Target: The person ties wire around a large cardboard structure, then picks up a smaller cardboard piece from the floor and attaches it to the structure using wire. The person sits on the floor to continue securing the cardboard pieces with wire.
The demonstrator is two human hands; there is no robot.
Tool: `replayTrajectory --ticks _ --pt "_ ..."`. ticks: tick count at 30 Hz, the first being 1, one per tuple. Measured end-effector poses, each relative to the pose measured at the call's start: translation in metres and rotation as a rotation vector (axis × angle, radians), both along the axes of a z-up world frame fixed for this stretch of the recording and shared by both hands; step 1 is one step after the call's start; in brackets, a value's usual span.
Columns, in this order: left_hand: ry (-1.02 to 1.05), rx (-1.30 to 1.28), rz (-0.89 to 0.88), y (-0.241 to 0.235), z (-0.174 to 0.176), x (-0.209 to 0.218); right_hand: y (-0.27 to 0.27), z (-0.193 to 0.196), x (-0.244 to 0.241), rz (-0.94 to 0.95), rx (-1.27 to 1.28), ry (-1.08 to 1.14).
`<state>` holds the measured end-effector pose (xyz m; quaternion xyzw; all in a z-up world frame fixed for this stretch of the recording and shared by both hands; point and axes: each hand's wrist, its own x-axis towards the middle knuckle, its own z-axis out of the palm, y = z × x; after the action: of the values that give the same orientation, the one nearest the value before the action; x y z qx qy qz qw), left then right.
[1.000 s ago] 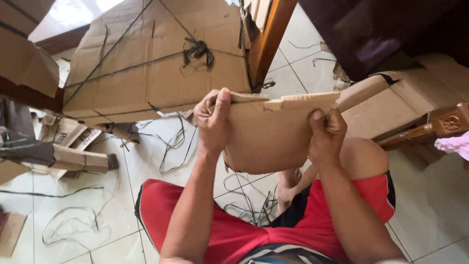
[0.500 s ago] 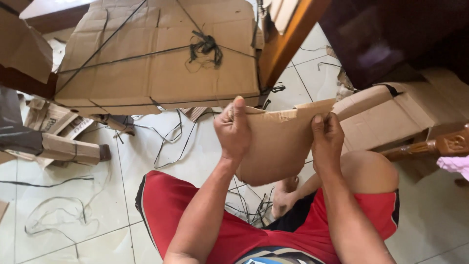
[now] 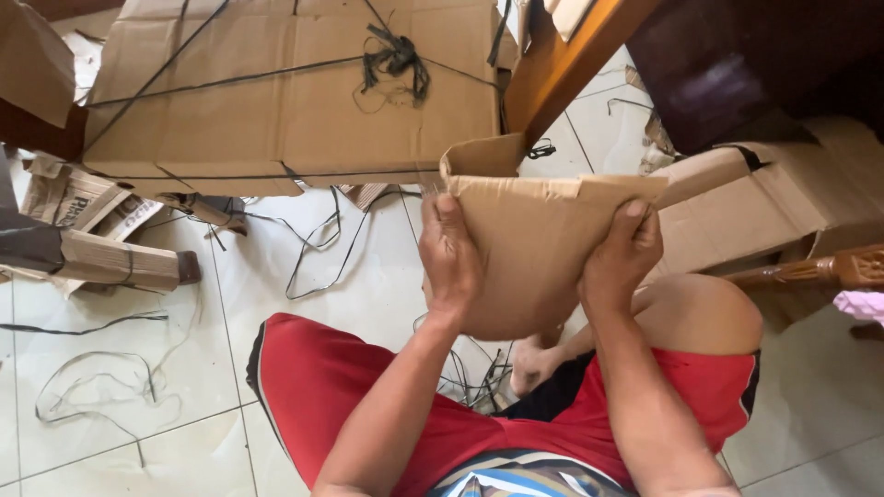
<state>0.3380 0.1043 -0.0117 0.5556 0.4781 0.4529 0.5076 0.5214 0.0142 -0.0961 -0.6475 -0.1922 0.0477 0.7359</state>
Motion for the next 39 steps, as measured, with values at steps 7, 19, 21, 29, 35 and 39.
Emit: replayTrajectory --ticks 7,19,21,29,35,39 --pt "-0.183 0.217 0.026 0.018 0.04 0.031 0.027 0.07 0.005 -0.071 0.17 0.014" --pt "-0.046 0.701 0.06 0.11 0.17 0.126 0.109 0.219 0.064 -0.007 0.571 -0.147" --pt "-0.092 0.722 0.014 0.125 0.169 0.138 0.114 0.217 0.071 0.011 0.567 -0.167" --pt "-0.285 0.694 -0.055 0.15 0.145 0.177 0.136 0.188 0.078 0.119 0.509 -0.225" --pt "-0.405 0.759 -0.024 0.131 0.152 0.178 0.148 0.166 0.075 0.213 0.454 -0.275" --pt "-0.519 0.723 -0.05 0.129 0.158 0.183 0.148 0.166 0.08 0.249 0.434 -0.338"
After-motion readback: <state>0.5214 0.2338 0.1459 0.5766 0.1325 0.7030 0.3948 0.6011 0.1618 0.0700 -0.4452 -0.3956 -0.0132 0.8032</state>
